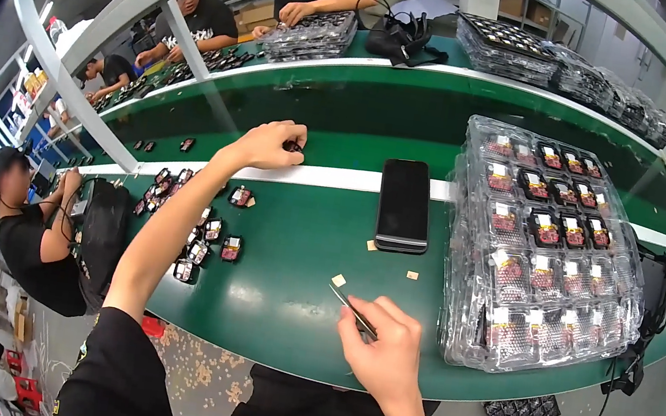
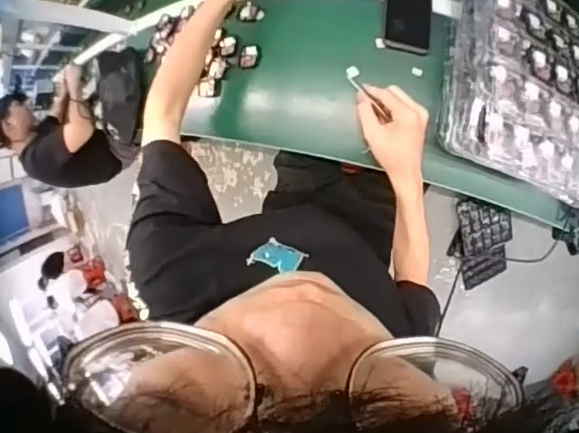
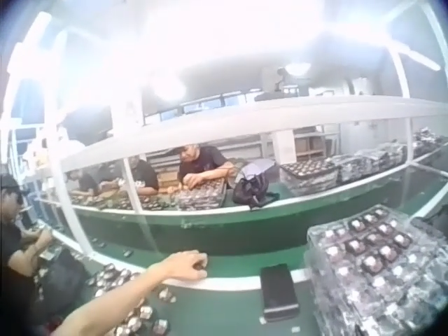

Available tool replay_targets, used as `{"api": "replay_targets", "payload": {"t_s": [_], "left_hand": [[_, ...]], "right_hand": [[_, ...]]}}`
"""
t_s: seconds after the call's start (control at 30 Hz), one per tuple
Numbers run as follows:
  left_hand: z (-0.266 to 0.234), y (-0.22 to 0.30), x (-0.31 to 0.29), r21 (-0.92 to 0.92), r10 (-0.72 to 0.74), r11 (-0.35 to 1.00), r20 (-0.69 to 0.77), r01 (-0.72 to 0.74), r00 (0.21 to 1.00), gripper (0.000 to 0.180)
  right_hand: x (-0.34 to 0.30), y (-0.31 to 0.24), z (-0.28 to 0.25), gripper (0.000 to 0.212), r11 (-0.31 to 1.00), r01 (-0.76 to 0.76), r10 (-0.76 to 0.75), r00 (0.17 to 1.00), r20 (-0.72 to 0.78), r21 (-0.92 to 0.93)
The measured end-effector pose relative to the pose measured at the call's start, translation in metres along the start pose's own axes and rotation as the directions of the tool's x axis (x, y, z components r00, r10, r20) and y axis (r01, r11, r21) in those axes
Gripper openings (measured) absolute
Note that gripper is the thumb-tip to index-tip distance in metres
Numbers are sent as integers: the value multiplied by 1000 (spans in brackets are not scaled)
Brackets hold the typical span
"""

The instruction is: Applying small adhesive tape strips to circuit boards for smartwatch assembly using tweezers.

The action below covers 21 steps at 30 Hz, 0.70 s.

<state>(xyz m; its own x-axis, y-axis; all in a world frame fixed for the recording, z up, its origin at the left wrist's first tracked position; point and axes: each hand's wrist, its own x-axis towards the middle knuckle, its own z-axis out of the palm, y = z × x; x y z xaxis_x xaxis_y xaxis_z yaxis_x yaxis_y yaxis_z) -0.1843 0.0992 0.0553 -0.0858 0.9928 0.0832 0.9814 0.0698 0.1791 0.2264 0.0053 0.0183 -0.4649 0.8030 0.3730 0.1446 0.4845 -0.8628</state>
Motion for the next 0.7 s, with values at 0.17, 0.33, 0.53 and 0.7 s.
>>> {"api": "replay_targets", "payload": {"t_s": [0.17, 0.33, 0.53, 0.7], "left_hand": [[-12, -2, -42, -146, 147, 979, 15, -143, 989, 24], [-27, 23, -86, -349, 62, 937, 160, -2, 985, 25], [-32, -68, -90, -197, -53, 980, -199, 13, 979, 32], [-18, -177, -103, 311, -337, 797, -483, 518, 809, 45]], "right_hand": [[0, 5, -2, 17, 1000, 11, -11, 1000, 19, 3], [-1, 3, -4, 17, 999, 10, -9, 1000, 11, -49], [2, -5, 0, 17, 998, -36, 35, 999, -6, -44], [4, -3, 1, 17, 994, -27, 31, 999, 36, -102]]}}
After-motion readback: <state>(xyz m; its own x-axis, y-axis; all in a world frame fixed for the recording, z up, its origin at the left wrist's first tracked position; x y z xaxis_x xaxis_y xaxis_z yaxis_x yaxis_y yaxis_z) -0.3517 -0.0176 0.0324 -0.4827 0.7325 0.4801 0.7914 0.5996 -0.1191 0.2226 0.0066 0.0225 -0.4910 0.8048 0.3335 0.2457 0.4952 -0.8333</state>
